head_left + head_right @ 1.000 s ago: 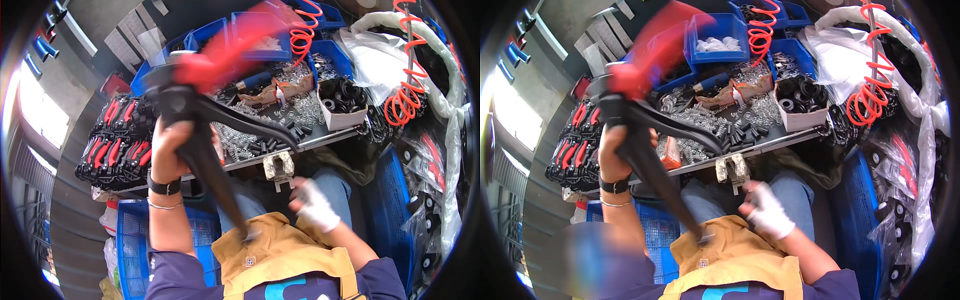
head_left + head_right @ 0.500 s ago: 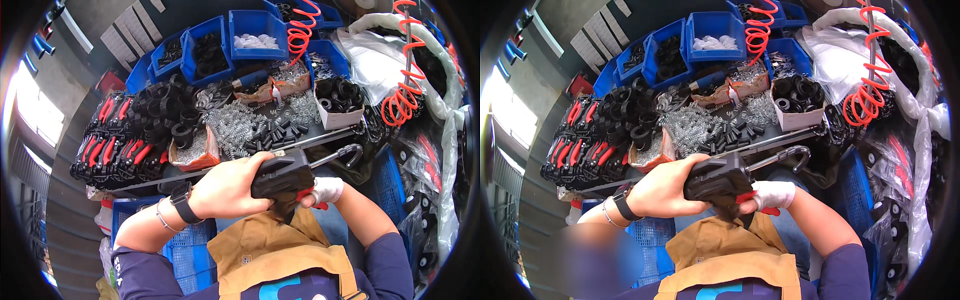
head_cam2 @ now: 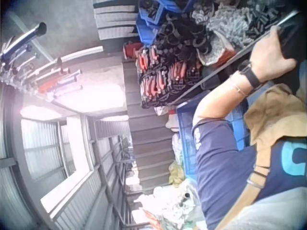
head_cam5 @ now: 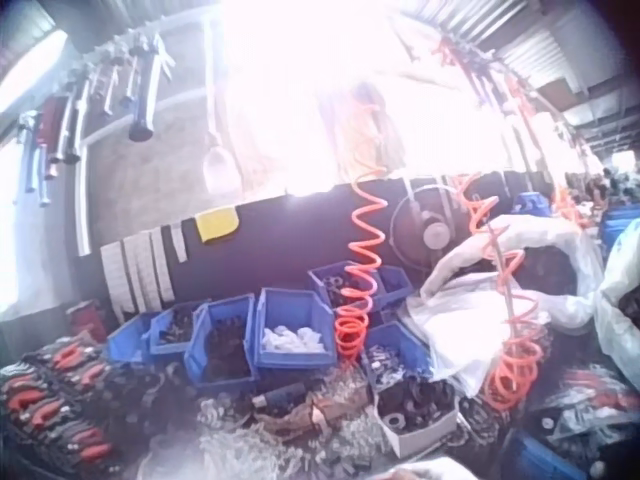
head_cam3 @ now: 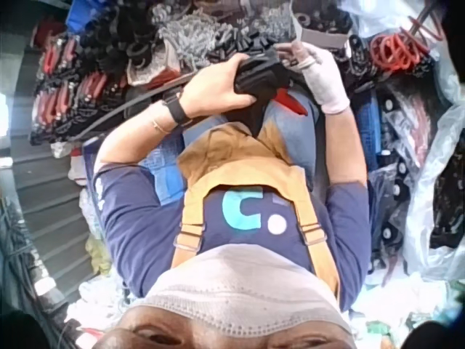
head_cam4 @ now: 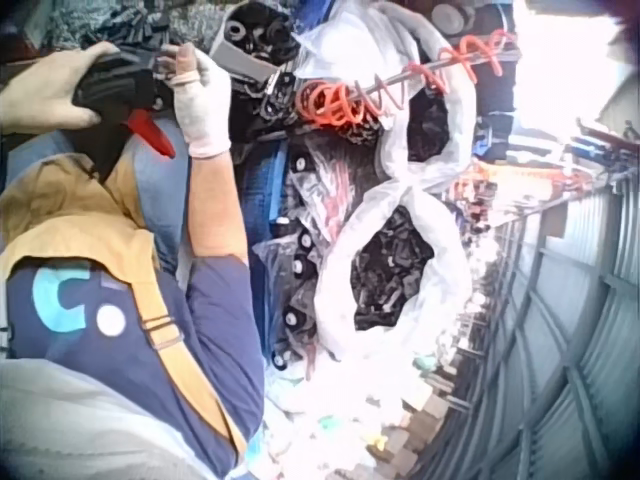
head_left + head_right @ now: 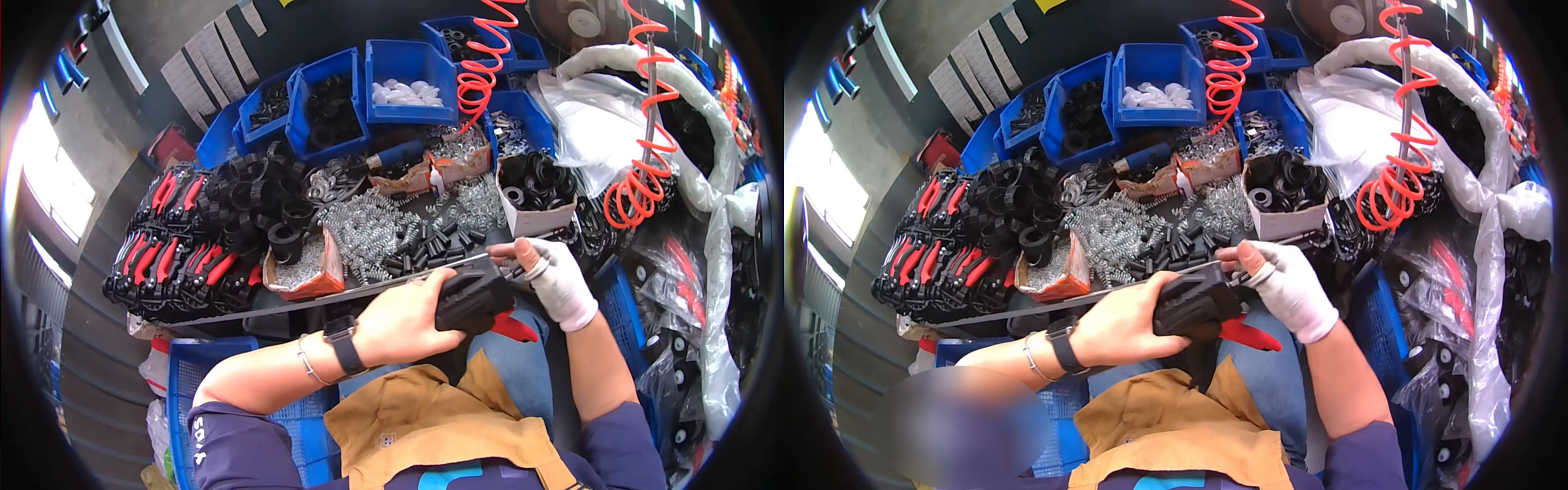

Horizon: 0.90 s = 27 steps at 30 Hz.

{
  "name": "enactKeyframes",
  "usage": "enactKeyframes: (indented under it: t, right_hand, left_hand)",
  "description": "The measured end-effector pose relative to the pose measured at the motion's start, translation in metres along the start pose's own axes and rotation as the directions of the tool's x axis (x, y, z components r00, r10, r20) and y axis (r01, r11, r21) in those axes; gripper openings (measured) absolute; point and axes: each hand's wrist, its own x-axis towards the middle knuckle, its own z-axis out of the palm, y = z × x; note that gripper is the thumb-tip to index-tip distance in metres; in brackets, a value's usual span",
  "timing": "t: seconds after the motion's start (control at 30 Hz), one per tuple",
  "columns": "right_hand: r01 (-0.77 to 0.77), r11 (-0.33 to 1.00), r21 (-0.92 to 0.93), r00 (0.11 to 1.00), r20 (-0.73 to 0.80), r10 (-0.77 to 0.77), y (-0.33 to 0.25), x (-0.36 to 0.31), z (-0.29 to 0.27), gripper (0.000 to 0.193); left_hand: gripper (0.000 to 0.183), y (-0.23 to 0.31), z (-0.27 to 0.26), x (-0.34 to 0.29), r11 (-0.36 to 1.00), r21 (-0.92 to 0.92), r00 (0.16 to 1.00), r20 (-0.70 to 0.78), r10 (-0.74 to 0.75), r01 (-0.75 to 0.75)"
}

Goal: The person assembles black plastic components and metal rods using an air screwdriver and pliers at a workstation.

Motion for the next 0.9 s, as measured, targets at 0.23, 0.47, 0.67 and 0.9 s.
enactKeyframes:
  t: [0.23, 0.47, 0.67, 0.9]
  right_hand:
    - [0.447, 0.627, -0.638, 0.769, -0.084, -0.634, -0.02, -0.013, -0.008, 0.074]
    - [0.1, 0.637, -0.764, 0.76, -0.355, -0.545, 0.036, -0.047, -0.001, 0.098]
    - [0.327, 0.856, -0.4, 0.662, -0.549, -0.51, 0.084, -0.108, -0.048, 0.058]
    - [0.31, 0.729, -0.61, 0.642, -0.431, -0.634, 0.12, -0.142, -0.052, 0.088]
  left_hand:
    - [0.076, 0.005, -0.016, 0.044, 0.97, -0.241, 0.995, -0.103, -0.015, -0.011]
    - [0.062, 0.095, -0.046, 0.101, 0.435, -0.678, 0.806, -0.496, 0.324, -0.592]
    - [0.024, 0.102, -0.054, 0.263, 0.804, -0.383, 0.88, -0.332, 0.34, -0.455]
    - [0.09, 0.095, 0.021, 0.476, 0.865, 0.354, 0.732, -0.469, 0.494, -0.356]
